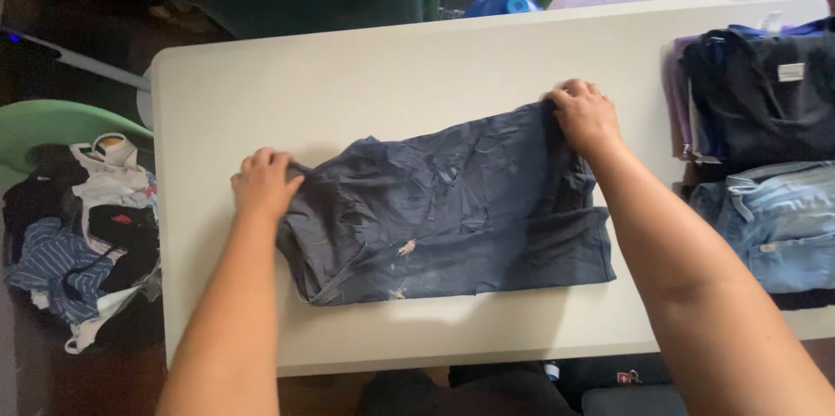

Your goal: The person folds a black tank top and a gray tank top on a white table, smoothing and aligning each garment before stacking them. The person briefly wipes the table surface with a white cloth between garments.

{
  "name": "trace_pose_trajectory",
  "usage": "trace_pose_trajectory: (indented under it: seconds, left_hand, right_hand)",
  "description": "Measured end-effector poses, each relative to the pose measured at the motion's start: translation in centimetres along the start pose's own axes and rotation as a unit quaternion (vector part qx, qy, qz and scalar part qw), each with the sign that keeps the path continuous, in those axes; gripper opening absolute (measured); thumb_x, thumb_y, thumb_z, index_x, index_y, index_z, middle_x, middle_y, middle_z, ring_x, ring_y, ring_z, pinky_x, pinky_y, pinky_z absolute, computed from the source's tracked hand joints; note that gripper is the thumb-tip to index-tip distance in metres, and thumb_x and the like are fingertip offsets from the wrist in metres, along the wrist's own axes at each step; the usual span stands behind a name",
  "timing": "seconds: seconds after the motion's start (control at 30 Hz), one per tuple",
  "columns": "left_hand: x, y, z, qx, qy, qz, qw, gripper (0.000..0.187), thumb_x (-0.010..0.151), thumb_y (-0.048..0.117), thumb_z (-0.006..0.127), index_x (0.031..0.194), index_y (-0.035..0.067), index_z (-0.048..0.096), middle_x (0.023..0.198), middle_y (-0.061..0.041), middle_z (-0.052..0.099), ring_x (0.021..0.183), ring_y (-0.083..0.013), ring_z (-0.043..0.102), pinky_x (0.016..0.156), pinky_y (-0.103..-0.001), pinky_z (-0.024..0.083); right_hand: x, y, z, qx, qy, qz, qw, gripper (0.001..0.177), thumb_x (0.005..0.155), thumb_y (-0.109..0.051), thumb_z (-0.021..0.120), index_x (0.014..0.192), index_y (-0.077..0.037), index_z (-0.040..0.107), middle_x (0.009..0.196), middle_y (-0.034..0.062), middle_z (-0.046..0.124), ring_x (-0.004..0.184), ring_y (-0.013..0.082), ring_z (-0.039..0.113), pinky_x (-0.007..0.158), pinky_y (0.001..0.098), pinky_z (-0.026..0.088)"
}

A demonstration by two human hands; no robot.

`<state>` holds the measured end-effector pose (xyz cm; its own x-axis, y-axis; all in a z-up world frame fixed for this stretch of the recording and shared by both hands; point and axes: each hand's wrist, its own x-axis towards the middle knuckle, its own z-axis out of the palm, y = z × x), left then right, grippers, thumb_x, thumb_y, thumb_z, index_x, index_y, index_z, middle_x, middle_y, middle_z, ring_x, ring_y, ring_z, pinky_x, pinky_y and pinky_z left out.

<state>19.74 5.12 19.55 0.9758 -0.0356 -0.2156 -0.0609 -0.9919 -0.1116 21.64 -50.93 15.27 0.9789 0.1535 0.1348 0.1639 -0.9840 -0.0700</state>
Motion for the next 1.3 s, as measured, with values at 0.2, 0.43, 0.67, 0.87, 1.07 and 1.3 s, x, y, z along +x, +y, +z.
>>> trace_pose_trajectory:
  seconds: [0.2,0.43,0.67,0.87,1.07,1.3]
  left_hand:
    - [-0.5,-10.6,7.3,-0.166,0.003,-0.024,0.986,0.016,0.089,0.014,0.073,0.105,0.011,0.07,0.115,-0.016,0.063,0.107,-0.0383,0.063,0.09,-0.049,0.053]
    - [-0.8,-12.8,7.7,-0.191,0.15,-0.101,0.965,0.015,0.091,0.004,0.066,0.103,0.013,0.069,0.114,-0.017,0.063,0.108,-0.0375,0.061,0.092,-0.047,0.052]
    - [-6.4,-9.8,9.8,-0.223,0.17,-0.072,0.957,0.032,0.095,0.009,0.064,0.127,0.007,0.063,0.119,-0.013,0.065,0.116,-0.0366,0.061,0.102,-0.049,0.05]
    - [-11.3,-4.8,6.3,-0.343,0.077,-0.115,0.929,0.065,0.079,0.039,0.084,0.13,0.008,0.057,0.104,-0.016,0.066,0.096,-0.0337,0.064,0.086,-0.045,0.053]
    - [-12.8,-7.1,9.3,-0.404,0.048,-0.131,0.904,0.035,0.092,0.029,0.072,0.12,0.009,0.067,0.105,-0.015,0.073,0.094,-0.0321,0.071,0.084,-0.043,0.056]
    - [-15.2,-15.1,16.6,-0.371,0.042,-0.325,0.869,0.029,0.097,0.026,0.064,0.117,0.006,0.066,0.109,-0.019,0.074,0.102,-0.0385,0.069,0.087,-0.047,0.054]
  right_hand:
    - [-0.3,2.0,1.6,0.011,-0.064,0.05,0.997,0.015,0.101,-0.019,0.066,0.114,-0.012,0.068,0.117,0.014,0.063,0.117,0.0369,0.06,0.096,0.0476,0.052]
    - [-1.1,5.9,3.4,0.104,-0.039,0.141,0.984,0.013,0.1,-0.012,0.064,0.11,-0.008,0.072,0.119,0.0247,0.061,0.106,0.0445,0.062,0.093,0.0491,0.052]
    - [-1.4,4.0,2.0,0.158,-0.017,0.262,0.952,0.018,0.1,-0.018,0.068,0.114,-0.007,0.073,0.121,0.0207,0.064,0.112,0.0393,0.063,0.097,0.0454,0.05]
    - [-0.5,-6.4,0.3,-0.181,-0.033,0.122,0.975,0.041,0.098,-0.023,0.059,0.132,0.0,0.065,0.13,0.0238,0.061,0.127,0.0389,0.053,0.12,0.0542,0.034]
    - [-6.1,-31.3,-6.5,0.05,-0.192,-0.276,0.941,0.064,0.084,-0.025,0.063,0.145,-0.012,0.048,0.163,0.011,0.032,0.151,0.0356,0.024,0.12,0.0583,0.019]
    - [-12.0,-37.7,-2.3,0.107,-0.236,-0.344,0.902,0.055,0.098,-0.029,0.054,0.151,-0.018,0.045,0.167,0.0034,0.026,0.155,0.0294,0.016,0.121,0.0611,0.012]
